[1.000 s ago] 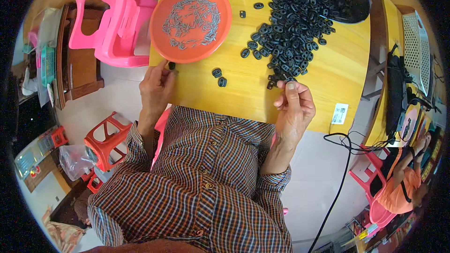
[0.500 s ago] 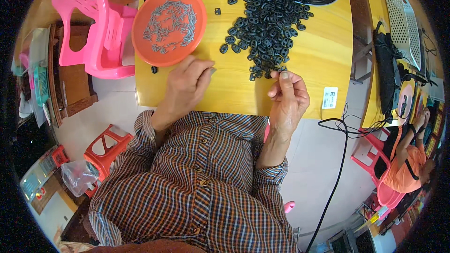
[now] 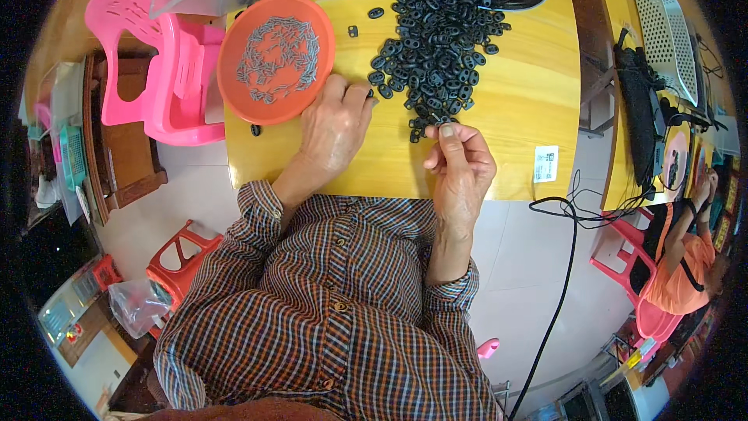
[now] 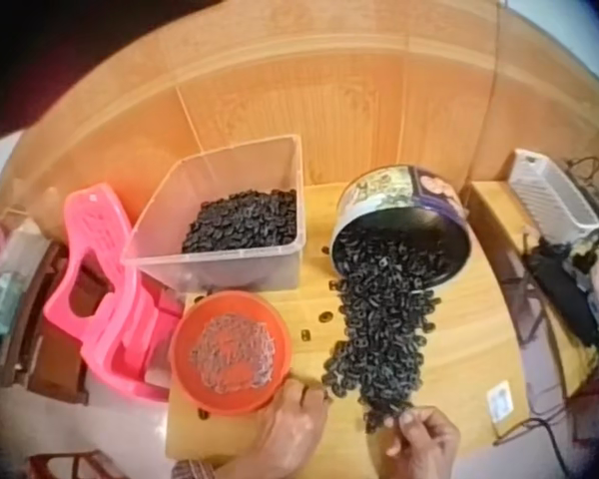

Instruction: Assembling small plastic buckles by inserting metal components into them manually.

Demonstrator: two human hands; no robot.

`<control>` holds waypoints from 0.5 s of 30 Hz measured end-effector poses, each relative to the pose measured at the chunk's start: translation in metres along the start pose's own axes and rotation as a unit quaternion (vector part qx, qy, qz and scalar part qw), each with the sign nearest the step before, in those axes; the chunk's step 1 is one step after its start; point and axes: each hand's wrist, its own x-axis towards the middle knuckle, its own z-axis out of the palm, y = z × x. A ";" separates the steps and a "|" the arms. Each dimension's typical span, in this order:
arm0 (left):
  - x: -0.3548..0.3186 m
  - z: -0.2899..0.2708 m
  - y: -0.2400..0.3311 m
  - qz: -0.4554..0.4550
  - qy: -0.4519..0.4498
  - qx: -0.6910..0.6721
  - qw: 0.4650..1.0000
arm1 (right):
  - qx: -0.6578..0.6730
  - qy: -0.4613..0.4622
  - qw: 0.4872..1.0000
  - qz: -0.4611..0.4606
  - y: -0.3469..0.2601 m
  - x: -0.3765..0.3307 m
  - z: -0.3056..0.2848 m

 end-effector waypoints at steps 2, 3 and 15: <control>-0.002 0.002 -0.002 0.012 0.016 -0.011 1.000 | -0.002 -0.003 1.000 0.002 0.001 0.000 0.000; -0.002 0.001 -0.003 0.014 0.016 -0.012 1.000 | -0.009 -0.006 1.000 0.005 0.002 0.000 0.000; 0.000 -0.018 0.001 -0.202 -0.133 -0.691 0.682 | -0.020 -0.041 0.999 0.026 0.005 -0.007 0.009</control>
